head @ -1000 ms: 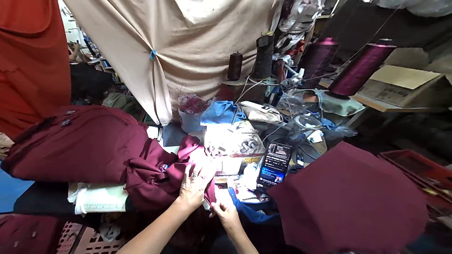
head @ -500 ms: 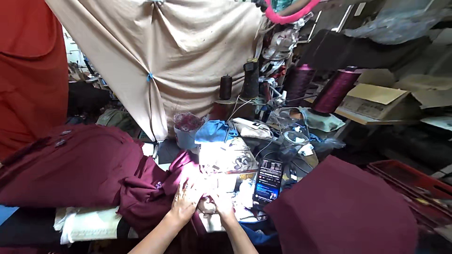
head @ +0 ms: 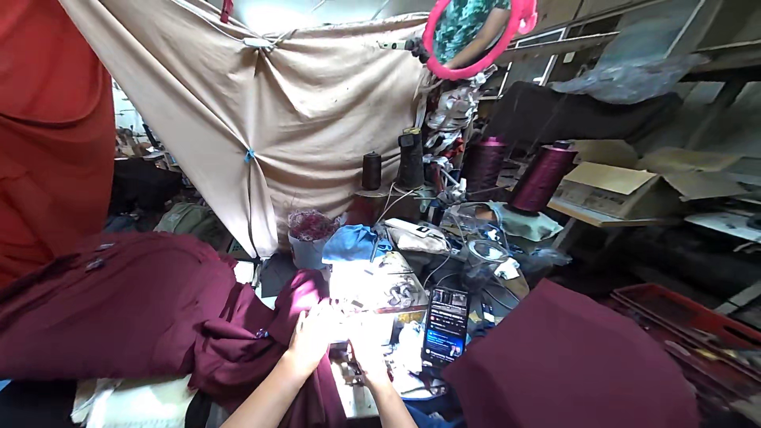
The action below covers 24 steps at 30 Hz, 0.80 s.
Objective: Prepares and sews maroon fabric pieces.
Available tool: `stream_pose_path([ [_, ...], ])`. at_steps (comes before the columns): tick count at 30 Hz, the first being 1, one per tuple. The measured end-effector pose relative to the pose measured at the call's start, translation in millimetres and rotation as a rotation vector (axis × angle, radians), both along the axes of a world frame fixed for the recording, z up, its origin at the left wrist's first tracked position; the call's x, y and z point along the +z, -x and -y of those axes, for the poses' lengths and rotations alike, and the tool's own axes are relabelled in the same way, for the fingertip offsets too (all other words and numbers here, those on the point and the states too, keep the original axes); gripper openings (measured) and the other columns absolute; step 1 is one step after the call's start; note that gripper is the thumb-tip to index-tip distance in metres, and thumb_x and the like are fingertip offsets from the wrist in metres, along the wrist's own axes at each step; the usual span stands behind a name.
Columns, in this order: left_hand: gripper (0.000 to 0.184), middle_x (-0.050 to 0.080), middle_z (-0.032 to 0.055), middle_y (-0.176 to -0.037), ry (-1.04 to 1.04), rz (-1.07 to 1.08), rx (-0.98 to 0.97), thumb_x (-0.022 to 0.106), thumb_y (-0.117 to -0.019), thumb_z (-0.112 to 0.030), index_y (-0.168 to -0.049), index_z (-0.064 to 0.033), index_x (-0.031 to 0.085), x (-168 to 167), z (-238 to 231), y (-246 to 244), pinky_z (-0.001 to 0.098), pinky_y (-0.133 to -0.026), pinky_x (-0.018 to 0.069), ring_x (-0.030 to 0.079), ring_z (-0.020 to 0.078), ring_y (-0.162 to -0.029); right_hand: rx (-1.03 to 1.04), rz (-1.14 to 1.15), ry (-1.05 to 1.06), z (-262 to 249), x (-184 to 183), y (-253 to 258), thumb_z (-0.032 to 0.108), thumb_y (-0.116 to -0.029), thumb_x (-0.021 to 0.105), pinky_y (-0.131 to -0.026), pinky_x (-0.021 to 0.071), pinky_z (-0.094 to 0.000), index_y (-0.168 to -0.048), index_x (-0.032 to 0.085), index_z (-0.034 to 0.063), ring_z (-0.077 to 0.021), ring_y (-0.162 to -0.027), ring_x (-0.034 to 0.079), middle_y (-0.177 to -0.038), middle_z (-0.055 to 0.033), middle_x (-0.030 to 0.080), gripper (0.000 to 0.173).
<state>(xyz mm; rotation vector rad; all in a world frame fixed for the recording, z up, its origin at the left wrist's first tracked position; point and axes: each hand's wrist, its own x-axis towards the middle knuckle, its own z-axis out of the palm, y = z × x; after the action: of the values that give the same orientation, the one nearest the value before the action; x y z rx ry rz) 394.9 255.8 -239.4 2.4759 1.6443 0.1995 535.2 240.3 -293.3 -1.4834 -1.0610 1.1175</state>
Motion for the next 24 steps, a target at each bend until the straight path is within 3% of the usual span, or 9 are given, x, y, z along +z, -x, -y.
stream_pose_path([
  [3, 0.047, 0.047, 0.0208, -0.153, 0.043, -0.07, 0.025, 0.05, -0.1025, -0.005, -0.149, -0.0018, 0.048, 12.4, -8.3, -9.2, 0.0575, -0.115, 0.0361, 0.042, 0.0408, -0.143, 0.014, -0.033, -0.022, -1.5, -5.9, -1.5, 0.011, -0.1048, 0.053, -0.055, 0.0481, -0.0237, -0.103, 0.063, -0.0089, -0.0069, -0.053, 0.053, -0.064, -0.0022, 0.057, 0.023],
  [5, 0.044, 0.05, 0.0227, -0.15, 0.042, -0.056, 0.028, 0.051, -0.1028, -0.007, -0.146, -0.0007, 0.052, 11.3, -8.9, -9.2, 0.0567, -0.114, 0.038, 0.045, 0.0429, -0.141, 0.026, -0.068, -0.048, -1.2, -6.8, -1.7, 0.013, -0.1063, 0.052, -0.052, 0.0485, -0.0238, -0.113, 0.061, -0.009, -0.007, -0.052, 0.053, -0.064, -0.0023, 0.056, 0.025],
  [7, 0.041, 0.051, 0.0239, -0.149, 0.02, -0.001, 0.031, 0.051, -0.1033, -0.01, -0.143, 0.0002, 0.055, 6.5, -8.8, -6.5, 0.0564, -0.114, 0.0384, 0.046, 0.0435, -0.14, 0.021, -0.019, -0.038, 1.5, -6.5, -1.0, 0.012, -0.1056, 0.053, -0.057, 0.0501, -0.0256, -0.111, 0.062, -0.0099, -0.0086, -0.057, 0.055, -0.069, -0.0045, 0.058, 0.024],
  [11, 0.04, 0.056, 0.024, -0.144, -0.056, 0.07, 0.039, 0.047, -0.1039, -0.009, -0.142, 0.0024, 0.055, -2.6, 3.1, -0.9, 0.0527, -0.112, 0.0425, 0.053, 0.0396, -0.135, -0.038, 0.31, -0.144, 12.6, -0.6, -2.2, 0.018, -0.0962, 0.068, -0.102, 0.0508, -0.0458, -0.122, 0.065, -0.0098, -0.0303, -0.109, 0.066, -0.114, -0.0239, 0.07, 0.038],
  [13, 0.044, 0.054, 0.0239, -0.147, -0.11, 0.124, 0.007, 0.046, -0.1014, -0.006, -0.143, 0.0036, 0.054, -7.2, 22.0, 6.6, 0.0495, -0.113, 0.0425, 0.052, 0.0384, -0.137, -0.017, 0.422, -0.274, 15.5, -1.4, -2.3, 0.023, -0.0954, 0.067, -0.098, 0.0529, -0.0464, -0.118, 0.068, -0.0083, -0.0308, -0.105, 0.068, -0.109, -0.0231, 0.071, 0.039],
  [15, 0.039, 0.06, 0.0207, -0.142, -0.203, 0.187, -0.035, 0.047, -0.0977, -0.001, -0.133, 0.0019, 0.065, -13.6, 42.1, 13.2, 0.048, -0.109, 0.0474, 0.057, 0.038, -0.133, 0.123, 0.497, -0.346, 19.3, -2.2, -5.5, 0.023, -0.0986, 0.06, -0.091, 0.0547, -0.0483, -0.111, 0.072, -0.0062, -0.031, -0.097, 0.07, -0.101, -0.0208, 0.073, 0.034],
  [18, 0.039, 0.067, 0.0195, -0.132, -0.127, 0.173, -0.058, 0.051, -0.0927, 0.004, -0.126, -0.0011, 0.07, -7.6, 73.2, 16.7, 0.0488, -0.107, 0.0486, 0.06, 0.04, -0.126, 0.392, 0.626, -0.199, 31.6, 13.6, -11.8, 0.023, -0.1035, 0.053, -0.106, 0.0477, -0.0487, -0.13, 0.069, 0.0066, -0.0313, -0.117, 0.066, -0.121, -0.0177, 0.071, 0.035],
  [21, 0.036, 0.071, 0.0197, -0.121, -0.06, 0.205, -0.05, 0.052, -0.0944, 0.002, -0.124, -0.0022, 0.071, -4.3, 87.7, 16.6, 0.0492, -0.102, 0.0518, 0.066, 0.0381, -0.118, 0.385, 0.693, -0.143, 32.7, 13.7, -20.3, 0.035, -0.1029, 0.056, -0.104, 0.0485, -0.0508, -0.131, 0.07, 0.0107, -0.0305, -0.116, 0.066, -0.12, -0.015, 0.072, 0.039],
  [24, 0.024, 0.07, 0.0234, -0.115, -0.046, 0.211, -0.034, 0.054, -0.0991, -0.006, -0.114, 0.0045, 0.071, -3.3, 83.0, 16.2, 0.0495, -0.101, 0.0523, 0.067, 0.038, -0.114, 0.22, 0.721, -0.152, 33.2, 18.9, -32.0, 0.042, -0.0968, 0.065, -0.091, 0.0527, -0.0569, -0.115, 0.074, 0.0031, -0.035, -0.101, 0.07, -0.104, -0.018, 0.073, 0.044],
])
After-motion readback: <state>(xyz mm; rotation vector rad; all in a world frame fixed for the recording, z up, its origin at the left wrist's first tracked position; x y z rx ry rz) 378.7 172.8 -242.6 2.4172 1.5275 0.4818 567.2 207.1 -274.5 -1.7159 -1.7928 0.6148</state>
